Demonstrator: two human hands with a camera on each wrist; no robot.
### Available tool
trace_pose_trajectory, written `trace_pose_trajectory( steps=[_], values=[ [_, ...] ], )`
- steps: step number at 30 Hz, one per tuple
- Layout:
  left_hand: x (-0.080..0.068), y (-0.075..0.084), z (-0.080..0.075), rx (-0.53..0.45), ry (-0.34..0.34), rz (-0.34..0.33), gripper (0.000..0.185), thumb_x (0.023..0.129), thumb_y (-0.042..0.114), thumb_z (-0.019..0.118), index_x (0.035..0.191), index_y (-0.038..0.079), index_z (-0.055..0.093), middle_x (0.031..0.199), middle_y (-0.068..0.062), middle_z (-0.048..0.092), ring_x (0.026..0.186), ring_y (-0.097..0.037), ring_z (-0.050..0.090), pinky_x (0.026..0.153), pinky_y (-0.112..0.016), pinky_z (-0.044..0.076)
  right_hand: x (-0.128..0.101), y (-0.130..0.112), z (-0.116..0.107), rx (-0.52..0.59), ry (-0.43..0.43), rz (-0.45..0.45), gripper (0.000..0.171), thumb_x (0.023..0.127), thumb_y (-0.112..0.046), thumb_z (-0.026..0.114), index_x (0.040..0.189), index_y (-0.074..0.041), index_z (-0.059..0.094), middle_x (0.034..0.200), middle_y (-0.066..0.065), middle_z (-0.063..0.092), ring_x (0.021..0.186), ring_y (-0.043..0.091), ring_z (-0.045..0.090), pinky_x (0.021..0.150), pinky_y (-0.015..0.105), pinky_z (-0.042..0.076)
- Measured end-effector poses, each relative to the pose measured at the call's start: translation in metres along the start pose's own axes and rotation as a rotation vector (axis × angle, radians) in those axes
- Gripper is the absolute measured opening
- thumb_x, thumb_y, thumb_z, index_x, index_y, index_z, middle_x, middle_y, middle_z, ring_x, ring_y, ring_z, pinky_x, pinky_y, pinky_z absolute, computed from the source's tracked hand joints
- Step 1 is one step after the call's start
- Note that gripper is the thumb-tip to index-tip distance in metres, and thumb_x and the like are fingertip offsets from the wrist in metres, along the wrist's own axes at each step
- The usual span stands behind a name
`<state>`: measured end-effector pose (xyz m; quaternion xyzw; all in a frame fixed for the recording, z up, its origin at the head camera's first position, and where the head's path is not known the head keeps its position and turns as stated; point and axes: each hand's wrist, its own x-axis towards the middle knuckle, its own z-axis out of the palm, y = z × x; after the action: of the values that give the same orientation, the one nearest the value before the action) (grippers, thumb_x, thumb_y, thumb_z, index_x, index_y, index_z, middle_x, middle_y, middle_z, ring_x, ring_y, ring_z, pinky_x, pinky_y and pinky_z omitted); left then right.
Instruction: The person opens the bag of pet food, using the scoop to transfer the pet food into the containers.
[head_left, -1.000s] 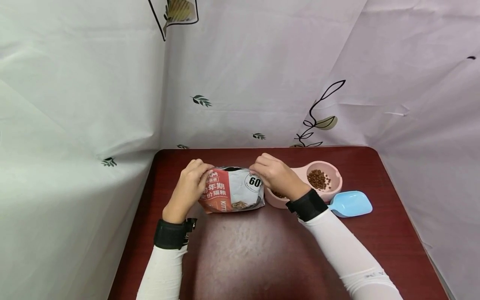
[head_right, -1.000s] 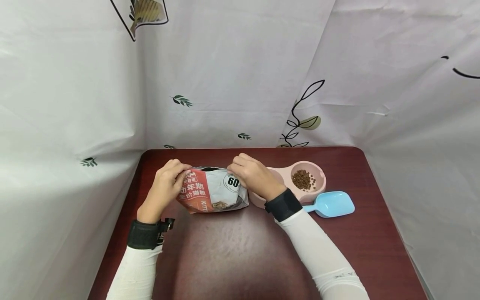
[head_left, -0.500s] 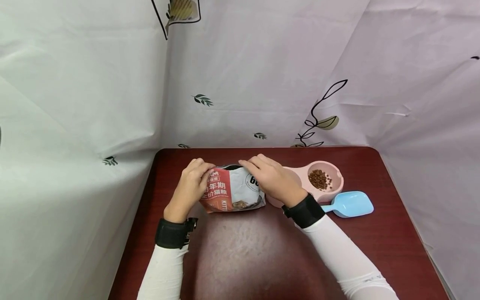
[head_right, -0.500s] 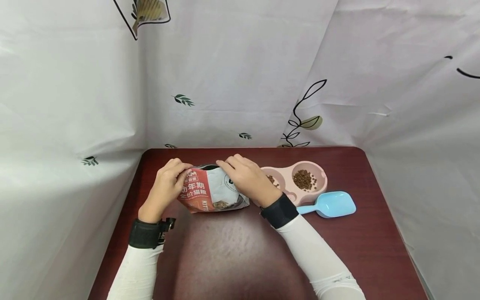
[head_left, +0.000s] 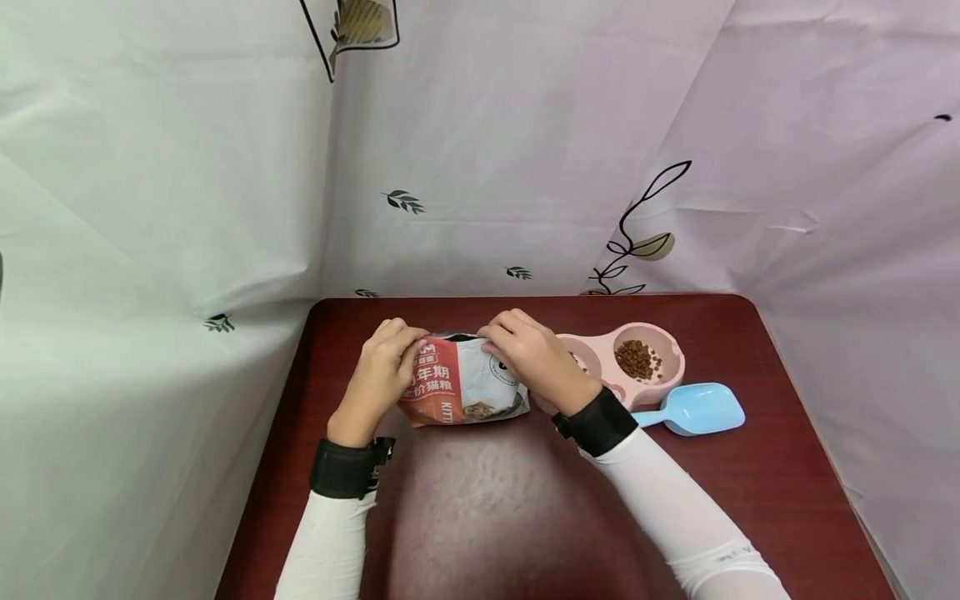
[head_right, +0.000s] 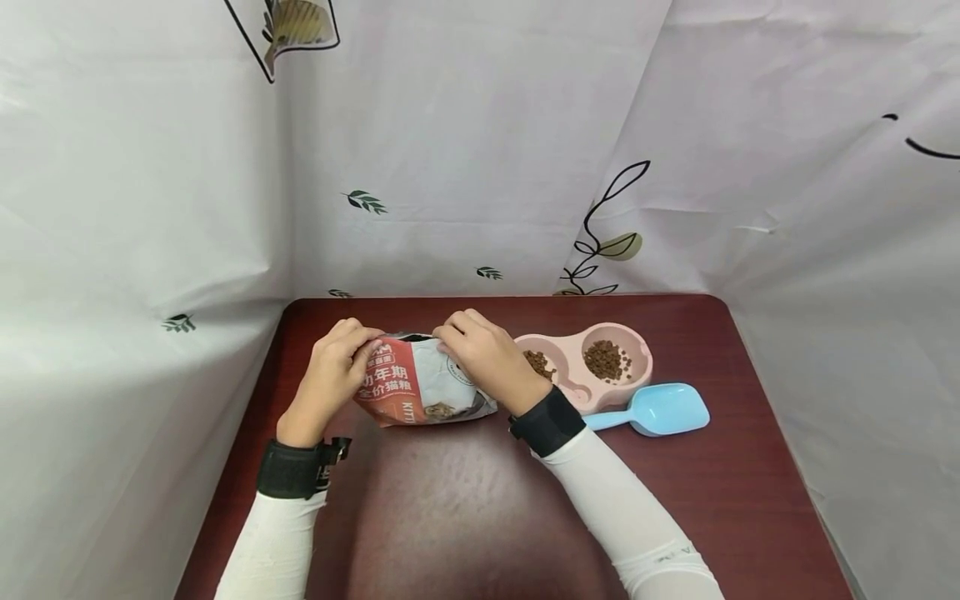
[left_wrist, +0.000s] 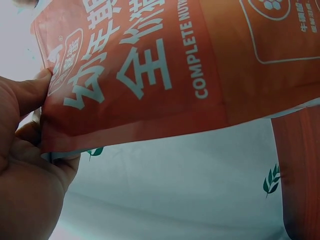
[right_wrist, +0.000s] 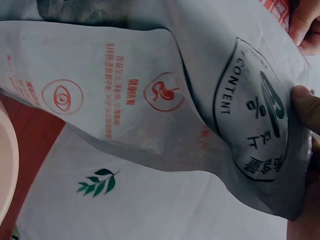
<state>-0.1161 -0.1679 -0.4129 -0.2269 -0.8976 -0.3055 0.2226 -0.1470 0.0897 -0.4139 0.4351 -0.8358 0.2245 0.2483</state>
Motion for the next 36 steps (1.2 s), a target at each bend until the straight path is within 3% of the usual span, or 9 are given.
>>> trace_pose_trajectory(
  steps=[11, 22, 29, 36],
  values=[
    [0.0002, 0.0023, -0.0017, 0.007, -0.007, 0.004, 0.008, 0.096, 0.002, 0.071, 0.102, 0.0, 0.076, 0.085, -0.007, 0.062, 0.08, -0.02, 0.052, 0.066, -0.034, 0.048, -0.002, 0.0071, 0.0022, 0.126, 0.016, 0.027, 0.005, 0.098, -0.012, 0.071, 0.1, -0.008, 0.075, 0.095, 0.002, 0.068, 0.091, 0.017, 0.061, 0.08, 0.03, 0.054],
    [0.0013, 0.0013, -0.0045, 0.01, -0.012, 0.069, 0.008, 0.093, -0.006, 0.07, 0.096, 0.001, 0.074, 0.086, -0.006, 0.063, 0.083, -0.021, 0.054, 0.072, -0.036, 0.051, 0.0007, 0.0077, 0.0035, 0.221, 0.022, 0.079, 0.005, 0.096, -0.01, 0.073, 0.092, -0.01, 0.075, 0.088, 0.0, 0.069, 0.085, 0.015, 0.061, 0.075, 0.03, 0.052],
    [0.0036, 0.0021, -0.0037, -0.001, -0.013, 0.082, 0.006, 0.093, -0.005, 0.07, 0.095, 0.0, 0.074, 0.087, -0.008, 0.064, 0.083, -0.022, 0.055, 0.071, -0.036, 0.05, 0.0019, 0.0049, 0.0016, 0.144, -0.034, 0.099, 0.009, 0.099, -0.015, 0.069, 0.09, -0.012, 0.07, 0.087, 0.0, 0.064, 0.082, 0.015, 0.057, 0.073, 0.031, 0.051],
    [0.0028, 0.0031, -0.0027, 0.008, -0.02, 0.049, 0.005, 0.095, 0.0, 0.07, 0.098, 0.0, 0.074, 0.088, -0.008, 0.064, 0.083, -0.024, 0.055, 0.072, -0.037, 0.051, 0.0058, -0.0017, 0.0025, 0.011, -0.087, 0.093, 0.017, 0.101, -0.021, 0.062, 0.114, -0.016, 0.073, 0.099, -0.001, 0.066, 0.089, 0.018, 0.06, 0.071, 0.034, 0.054]
  ],
)
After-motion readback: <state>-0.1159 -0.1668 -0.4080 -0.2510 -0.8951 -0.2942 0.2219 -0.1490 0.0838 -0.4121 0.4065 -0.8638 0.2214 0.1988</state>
